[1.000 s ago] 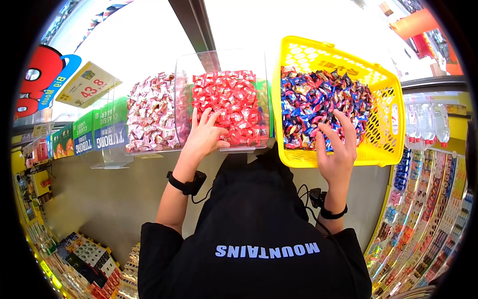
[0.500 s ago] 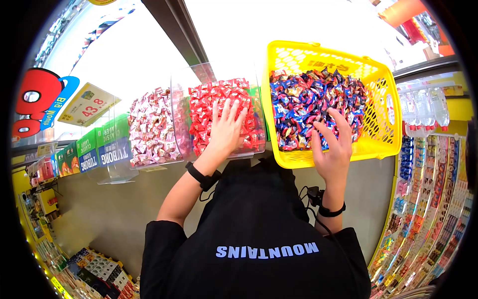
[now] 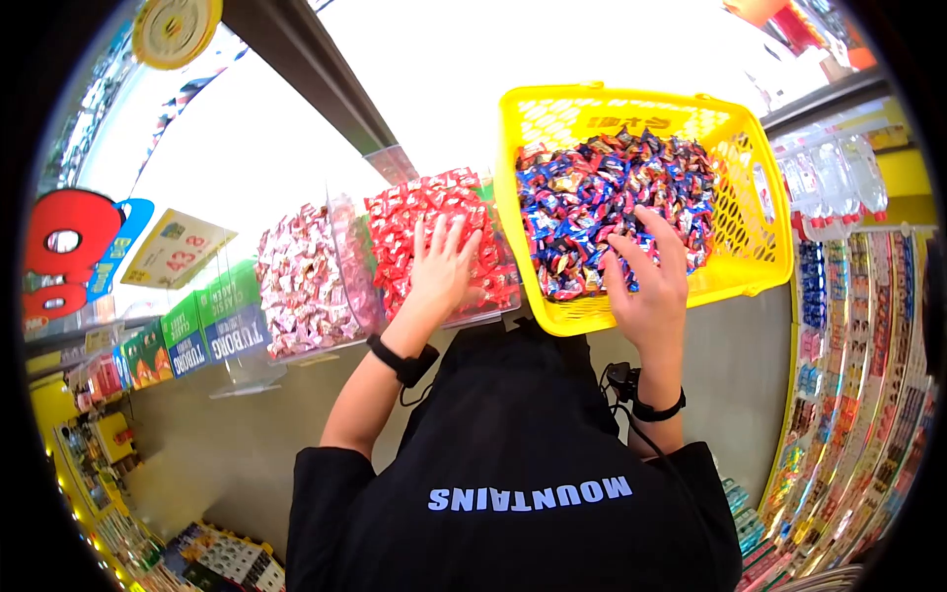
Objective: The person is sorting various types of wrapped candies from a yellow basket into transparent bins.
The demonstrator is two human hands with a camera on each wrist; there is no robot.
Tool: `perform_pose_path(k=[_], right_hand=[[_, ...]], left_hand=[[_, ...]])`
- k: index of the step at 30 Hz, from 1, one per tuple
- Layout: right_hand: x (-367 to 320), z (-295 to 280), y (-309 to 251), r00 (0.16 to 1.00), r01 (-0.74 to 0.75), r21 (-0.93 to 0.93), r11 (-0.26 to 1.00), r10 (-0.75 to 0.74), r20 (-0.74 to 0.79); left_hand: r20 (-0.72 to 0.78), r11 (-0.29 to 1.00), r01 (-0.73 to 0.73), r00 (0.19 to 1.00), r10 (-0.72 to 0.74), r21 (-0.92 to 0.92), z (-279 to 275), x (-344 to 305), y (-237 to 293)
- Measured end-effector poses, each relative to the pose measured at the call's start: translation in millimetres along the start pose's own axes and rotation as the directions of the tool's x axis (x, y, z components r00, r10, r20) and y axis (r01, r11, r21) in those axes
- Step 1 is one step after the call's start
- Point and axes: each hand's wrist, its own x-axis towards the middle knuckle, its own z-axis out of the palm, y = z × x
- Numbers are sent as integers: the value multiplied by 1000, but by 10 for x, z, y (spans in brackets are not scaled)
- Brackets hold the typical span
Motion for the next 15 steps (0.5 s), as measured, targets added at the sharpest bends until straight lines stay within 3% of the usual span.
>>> perform_pose_path(k=[3,8,12,15], right_hand=[[3,-20,-8,1000,-17,-15,1000,16,-16],[10,-41,4,998,50,33,998,-49,-31],[16,-107,55,994,109,86,990,-108,-8],[11,-266,143,990,135,107,985,-138,26]], left_hand=[[-167,996,-7,986,-9,-93,-320,-119,-40],[-492,978,-55,869,-51,-199,-952,-240,48],[-577,953,-146,816,-35,-264,-1300,-301,285],[-562,954,-210,826,55,-215,-1493,-284,623]])
